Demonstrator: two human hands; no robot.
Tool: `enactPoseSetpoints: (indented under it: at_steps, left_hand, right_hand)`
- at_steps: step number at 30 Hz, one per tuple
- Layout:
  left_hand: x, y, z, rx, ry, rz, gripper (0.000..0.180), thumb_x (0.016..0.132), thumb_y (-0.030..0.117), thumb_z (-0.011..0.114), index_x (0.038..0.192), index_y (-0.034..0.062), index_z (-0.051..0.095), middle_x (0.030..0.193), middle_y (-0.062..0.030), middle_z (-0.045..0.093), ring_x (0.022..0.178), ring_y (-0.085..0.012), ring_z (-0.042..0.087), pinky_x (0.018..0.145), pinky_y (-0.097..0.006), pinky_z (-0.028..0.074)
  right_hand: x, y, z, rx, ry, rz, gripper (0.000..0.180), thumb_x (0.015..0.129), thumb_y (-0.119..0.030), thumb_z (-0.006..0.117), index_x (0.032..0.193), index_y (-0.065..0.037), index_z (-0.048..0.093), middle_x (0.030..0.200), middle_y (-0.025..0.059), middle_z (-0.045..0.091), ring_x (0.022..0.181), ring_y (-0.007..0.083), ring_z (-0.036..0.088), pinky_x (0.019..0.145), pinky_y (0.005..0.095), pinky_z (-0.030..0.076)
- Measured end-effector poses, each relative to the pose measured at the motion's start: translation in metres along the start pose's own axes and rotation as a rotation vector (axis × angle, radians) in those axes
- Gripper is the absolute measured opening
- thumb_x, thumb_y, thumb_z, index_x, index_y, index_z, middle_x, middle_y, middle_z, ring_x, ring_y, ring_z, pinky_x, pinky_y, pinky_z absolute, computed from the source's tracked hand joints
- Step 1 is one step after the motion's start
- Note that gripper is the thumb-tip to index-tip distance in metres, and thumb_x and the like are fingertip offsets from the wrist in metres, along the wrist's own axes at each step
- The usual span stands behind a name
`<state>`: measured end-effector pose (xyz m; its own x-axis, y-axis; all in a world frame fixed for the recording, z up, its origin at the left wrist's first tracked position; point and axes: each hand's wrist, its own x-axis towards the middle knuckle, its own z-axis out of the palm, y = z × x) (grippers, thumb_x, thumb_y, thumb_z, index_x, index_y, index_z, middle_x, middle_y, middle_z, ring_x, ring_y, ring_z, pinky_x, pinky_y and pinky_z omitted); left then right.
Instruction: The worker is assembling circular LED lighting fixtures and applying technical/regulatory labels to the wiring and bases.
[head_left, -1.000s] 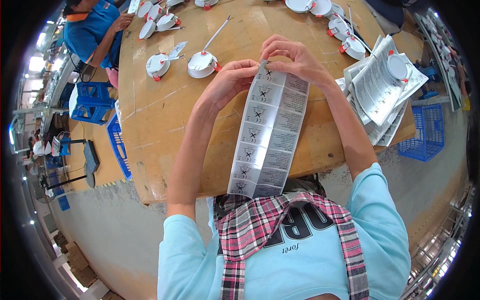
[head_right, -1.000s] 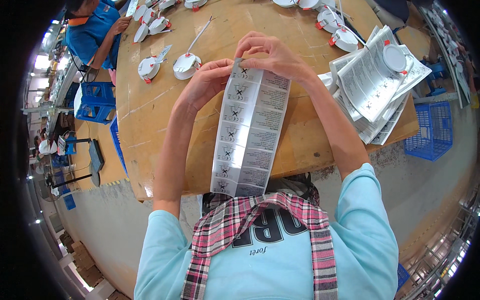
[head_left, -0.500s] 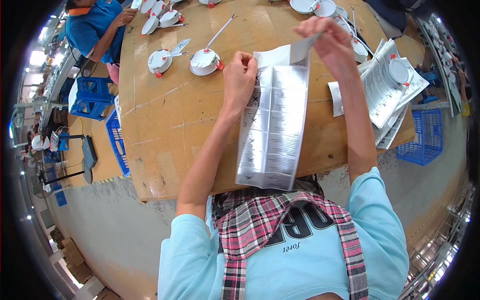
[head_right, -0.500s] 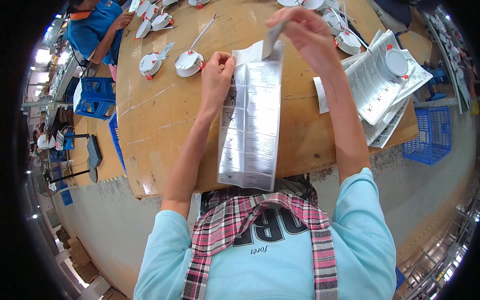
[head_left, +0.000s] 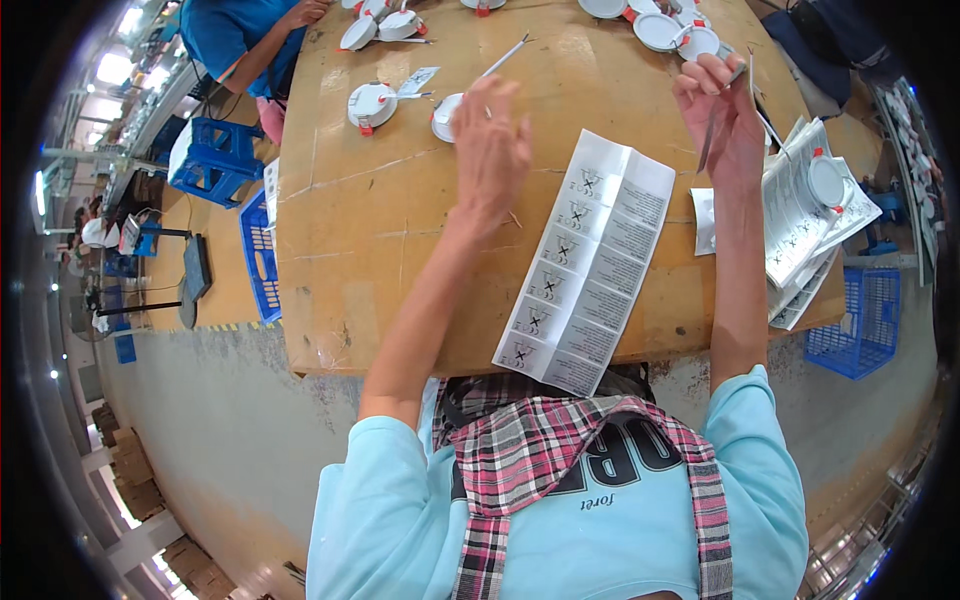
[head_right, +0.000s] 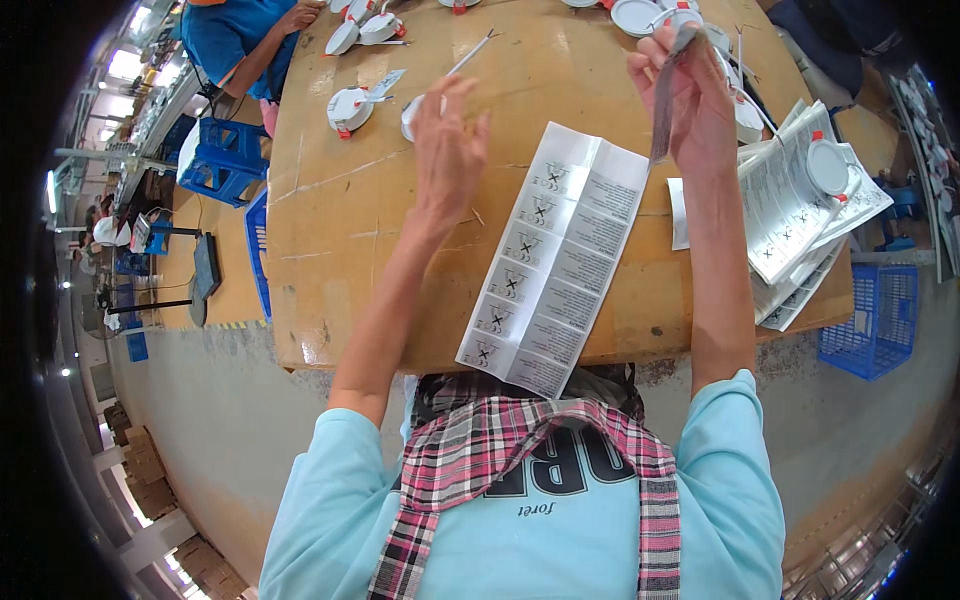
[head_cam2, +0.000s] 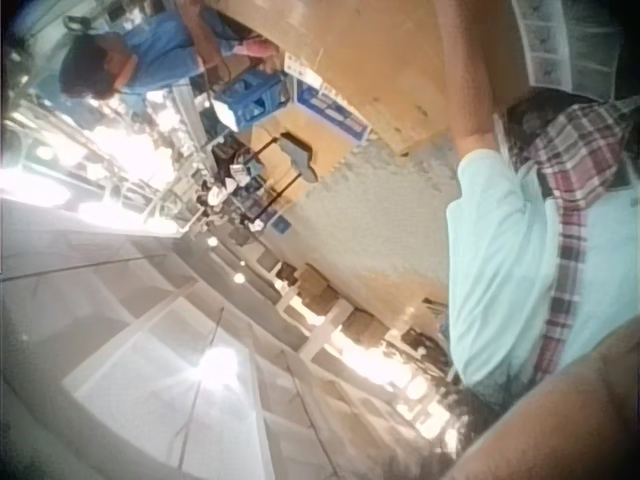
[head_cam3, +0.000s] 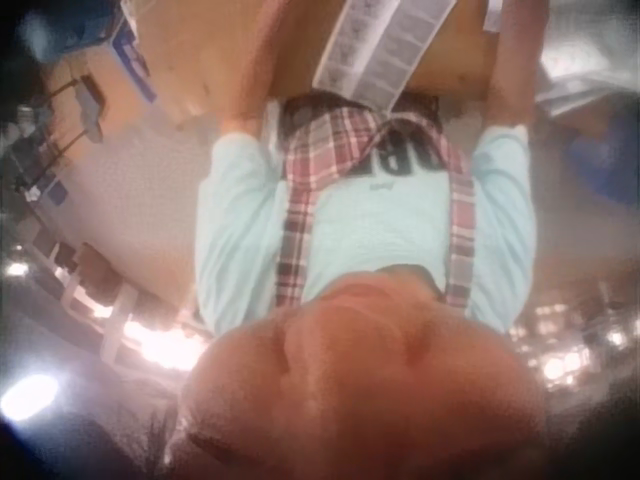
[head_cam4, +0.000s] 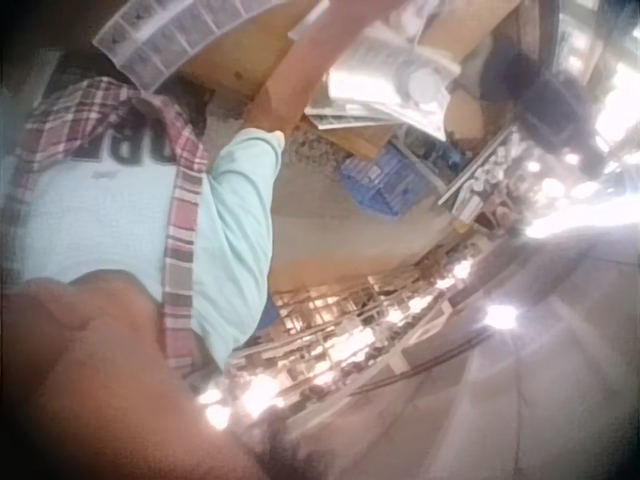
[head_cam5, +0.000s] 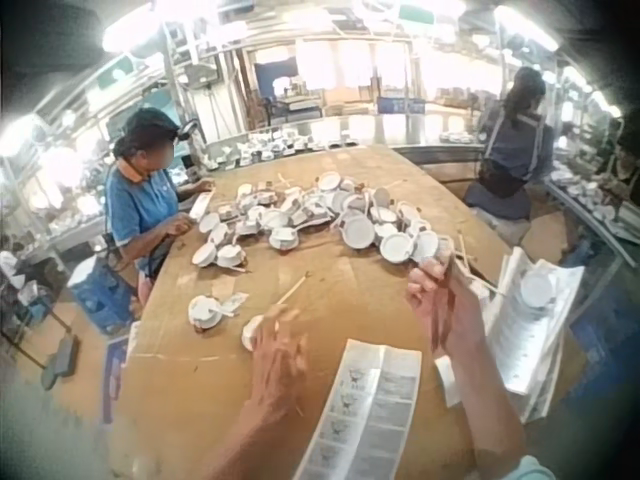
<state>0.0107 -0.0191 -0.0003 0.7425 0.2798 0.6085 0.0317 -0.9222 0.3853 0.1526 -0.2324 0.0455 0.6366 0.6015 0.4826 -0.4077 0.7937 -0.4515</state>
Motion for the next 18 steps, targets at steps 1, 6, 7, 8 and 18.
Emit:
enactPoseSetpoints:
  at_steps: [1, 6, 7, 8, 18]
  left_hand:
    - [-0.001, -0.016, -0.001, 0.009, 0.003, 0.000, 0.035, 0.082, 0.011, 0.062, 0.116, 0.0039, 0.055, 0.125, -0.0153, 0.049, 0.112, -0.0306, 0.048, 0.095, -0.042, 0.036]
    - [-0.020, -0.038, -0.006, 0.196, -0.128, -0.108, 0.058, 0.080, 0.018, 0.066, 0.130, 0.0022, 0.040, 0.125, -0.0141, 0.048, 0.119, -0.0314, 0.043, 0.101, -0.044, 0.030]
    - [-0.027, -0.031, -0.014, 0.199, -0.132, -0.112, 0.058, 0.080, 0.018, 0.066, 0.130, 0.0022, 0.040, 0.125, -0.0141, 0.048, 0.119, -0.0314, 0.043, 0.101, -0.044, 0.030]
    - [-0.033, -0.020, -0.023, 0.201, -0.165, -0.161, 0.059, 0.080, 0.018, 0.066, 0.130, 0.0020, 0.040, 0.125, -0.0144, 0.048, 0.119, -0.0312, 0.042, 0.101, -0.043, 0.030]
    - [-0.062, 0.060, -0.086, -0.680, -0.168, -0.429, 0.059, 0.076, 0.021, 0.073, 0.124, -0.0006, 0.045, 0.115, -0.0135, 0.050, 0.106, -0.0226, 0.048, 0.088, -0.036, 0.039]
  right_hand:
    - [0.000, 0.006, -0.001, -0.016, -0.005, 0.030, 0.010, 0.094, -0.017, 0.054, 0.098, -0.009, 0.057, 0.088, 0.0015, 0.052, 0.080, 0.0126, 0.045, 0.082, 0.0307, 0.037]
    - [-0.002, 0.024, -0.003, -0.150, -0.057, 0.097, 0.016, 0.095, -0.012, 0.052, 0.106, -0.008, 0.062, 0.095, 0.0019, 0.057, 0.085, 0.0107, 0.053, 0.080, 0.0306, 0.041]
    - [-0.003, 0.028, -0.003, -0.146, -0.055, 0.101, 0.016, 0.095, -0.012, 0.052, 0.106, -0.008, 0.062, 0.095, 0.0019, 0.057, 0.085, 0.0107, 0.053, 0.080, 0.0306, 0.041]
    - [-0.002, 0.031, -0.004, -0.201, -0.010, 0.118, 0.015, 0.094, -0.012, 0.053, 0.106, -0.007, 0.062, 0.096, 0.0012, 0.058, 0.086, 0.0099, 0.055, 0.079, 0.0282, 0.043]
    - [-0.011, 0.051, 0.050, -0.752, 0.007, 0.407, 0.014, 0.087, -0.010, 0.063, 0.098, -0.002, 0.061, 0.090, 0.0003, 0.062, 0.083, 0.0056, 0.058, 0.076, 0.0200, 0.046]
